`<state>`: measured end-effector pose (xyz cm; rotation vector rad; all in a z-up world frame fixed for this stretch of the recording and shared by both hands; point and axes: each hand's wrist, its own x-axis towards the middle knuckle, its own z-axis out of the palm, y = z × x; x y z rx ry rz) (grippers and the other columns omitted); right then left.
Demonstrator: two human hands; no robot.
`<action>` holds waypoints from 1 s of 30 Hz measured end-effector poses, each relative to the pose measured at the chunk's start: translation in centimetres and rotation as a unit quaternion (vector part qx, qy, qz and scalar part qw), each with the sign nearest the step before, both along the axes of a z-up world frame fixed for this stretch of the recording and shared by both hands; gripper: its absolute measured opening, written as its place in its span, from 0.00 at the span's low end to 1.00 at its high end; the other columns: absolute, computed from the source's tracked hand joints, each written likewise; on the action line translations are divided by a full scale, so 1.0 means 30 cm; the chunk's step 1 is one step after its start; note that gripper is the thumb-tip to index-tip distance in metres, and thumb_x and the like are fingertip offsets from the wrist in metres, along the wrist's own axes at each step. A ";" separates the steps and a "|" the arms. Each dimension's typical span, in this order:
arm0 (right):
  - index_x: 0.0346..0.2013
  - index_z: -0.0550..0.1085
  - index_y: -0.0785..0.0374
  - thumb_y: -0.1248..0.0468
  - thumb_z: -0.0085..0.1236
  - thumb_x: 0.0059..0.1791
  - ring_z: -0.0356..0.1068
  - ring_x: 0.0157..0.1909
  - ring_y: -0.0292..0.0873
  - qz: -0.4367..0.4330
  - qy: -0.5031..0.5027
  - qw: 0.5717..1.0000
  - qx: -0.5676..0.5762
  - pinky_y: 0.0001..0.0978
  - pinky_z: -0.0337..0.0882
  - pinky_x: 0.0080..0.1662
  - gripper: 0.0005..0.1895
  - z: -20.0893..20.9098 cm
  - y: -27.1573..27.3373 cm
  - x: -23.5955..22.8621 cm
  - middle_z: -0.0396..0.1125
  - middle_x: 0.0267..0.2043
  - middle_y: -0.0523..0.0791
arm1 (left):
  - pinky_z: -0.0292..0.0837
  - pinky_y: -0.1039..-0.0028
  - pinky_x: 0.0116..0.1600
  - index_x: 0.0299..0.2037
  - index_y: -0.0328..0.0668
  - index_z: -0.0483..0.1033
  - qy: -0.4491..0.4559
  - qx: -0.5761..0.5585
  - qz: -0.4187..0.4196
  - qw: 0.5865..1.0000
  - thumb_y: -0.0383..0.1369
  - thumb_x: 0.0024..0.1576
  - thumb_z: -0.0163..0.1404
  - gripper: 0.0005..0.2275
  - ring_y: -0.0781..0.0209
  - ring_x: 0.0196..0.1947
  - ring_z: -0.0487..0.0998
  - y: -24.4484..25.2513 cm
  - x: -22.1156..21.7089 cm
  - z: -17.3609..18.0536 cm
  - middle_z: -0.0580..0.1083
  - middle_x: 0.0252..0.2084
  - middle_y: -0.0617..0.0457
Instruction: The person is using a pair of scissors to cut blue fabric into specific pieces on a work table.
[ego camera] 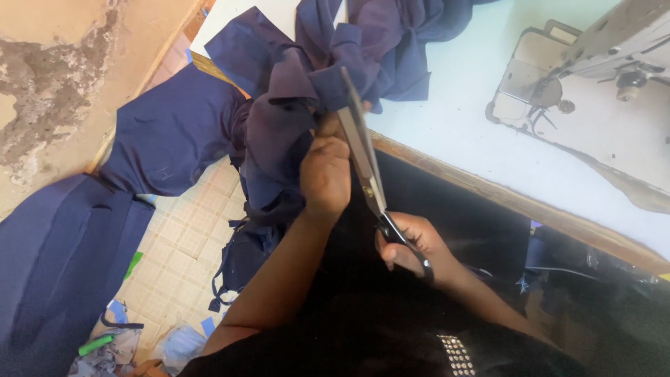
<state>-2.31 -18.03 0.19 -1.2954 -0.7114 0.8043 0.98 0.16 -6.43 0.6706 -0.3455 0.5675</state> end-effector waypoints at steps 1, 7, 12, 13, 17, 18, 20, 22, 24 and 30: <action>0.24 0.67 0.56 0.41 0.59 0.49 0.58 0.25 0.30 -0.025 -0.011 0.999 -0.032 0.23 0.56 0.30 0.24 -0.009 -0.002 -0.004 0.60 0.22 0.36 | 0.52 0.68 0.58 0.62 0.36 0.63 0.172 0.068 0.079 0.980 0.36 0.64 0.36 0.19 0.56 0.51 0.62 0.007 0.015 -0.032 0.63 0.50 0.44; 0.20 0.66 0.54 0.51 0.73 0.42 0.54 0.24 0.29 -0.085 -0.099 0.969 -0.209 0.25 0.54 0.27 0.22 -0.040 -0.023 -0.006 0.57 0.20 0.35 | 0.70 0.64 0.64 0.46 0.40 0.77 0.221 0.411 0.341 0.816 0.47 0.69 0.38 0.20 0.55 0.52 0.77 0.039 0.030 0.149 0.76 0.48 0.51; 0.19 0.62 0.53 0.46 0.76 0.39 0.53 0.25 0.30 -0.093 -0.136 0.940 -0.299 0.28 0.54 0.29 0.29 -0.009 -0.025 -0.005 0.54 0.20 0.35 | 0.57 0.82 0.27 0.46 0.36 0.80 0.327 0.286 0.208 0.876 0.63 0.59 0.32 0.35 0.73 0.18 0.62 0.056 0.083 0.182 0.66 0.20 0.58; 0.19 0.61 0.53 0.44 0.75 0.39 0.53 0.25 0.30 -0.086 -0.161 0.939 -0.292 0.29 0.53 0.29 0.30 -0.012 -0.024 -0.004 0.53 0.20 0.34 | 0.65 0.84 0.26 0.55 0.35 0.75 0.337 0.248 0.194 0.887 0.63 0.59 0.29 0.37 0.70 0.24 0.72 0.075 0.104 0.178 0.74 0.32 0.52; 0.18 0.58 0.53 0.40 0.73 0.38 0.53 0.25 0.30 -0.084 -0.208 0.927 -0.301 0.31 0.52 0.29 0.33 -0.010 -0.024 0.003 0.53 0.20 0.34 | 0.80 0.77 0.35 0.59 0.37 0.73 0.357 0.122 0.192 0.906 0.60 0.58 0.24 0.38 0.56 0.37 0.85 0.190 0.179 0.124 0.79 0.53 0.40; 0.18 0.58 0.53 0.40 0.73 0.38 0.53 0.25 0.30 -0.086 -0.209 0.927 -0.300 0.31 0.52 0.29 0.33 -0.017 -0.031 0.001 0.53 0.20 0.34 | 0.80 0.77 0.35 0.59 0.37 0.73 0.355 0.124 0.192 0.906 0.60 0.58 0.24 0.38 0.56 0.37 0.85 0.229 0.174 0.119 0.79 0.53 0.40; 0.19 0.59 0.54 0.41 0.74 0.37 0.54 0.24 0.31 -0.065 -0.206 0.940 -0.264 0.29 0.52 0.28 0.32 -0.033 -0.045 0.000 0.55 0.21 0.35 | 0.83 0.77 0.43 0.52 0.40 0.77 0.406 0.104 0.252 0.872 0.54 0.60 0.24 0.32 0.57 0.45 0.85 0.306 0.168 0.107 0.79 0.53 0.48; 0.18 0.59 0.54 0.44 0.76 0.38 0.53 0.25 0.30 -0.063 -0.180 0.951 -0.244 0.28 0.52 0.29 0.31 -0.046 -0.058 0.008 0.54 0.21 0.35 | 0.79 0.76 0.50 0.51 0.43 0.76 0.420 0.127 0.287 0.852 0.56 0.59 0.24 0.31 0.57 0.45 0.84 0.317 0.110 0.157 0.81 0.50 0.49; 0.18 0.59 0.53 0.47 0.77 0.38 0.52 0.26 0.30 -0.058 -0.151 0.961 -0.225 0.27 0.52 0.29 0.31 -0.068 -0.072 0.007 0.53 0.21 0.34 | 0.75 0.76 0.57 0.51 0.46 0.76 0.434 0.148 0.323 0.827 0.58 0.57 0.25 0.31 0.57 0.46 0.84 0.329 0.062 0.171 0.82 0.47 0.49; 0.19 0.75 0.65 0.52 0.81 0.34 0.58 0.16 0.36 -0.088 -0.083 0.993 -0.005 0.25 0.60 0.19 0.24 -0.127 -0.099 0.036 0.64 0.13 0.43 | 0.80 0.62 0.38 0.73 0.37 0.62 0.146 0.762 0.447 0.444 0.23 0.59 0.45 0.28 0.41 0.45 0.84 0.405 0.056 -0.296 0.66 0.69 0.34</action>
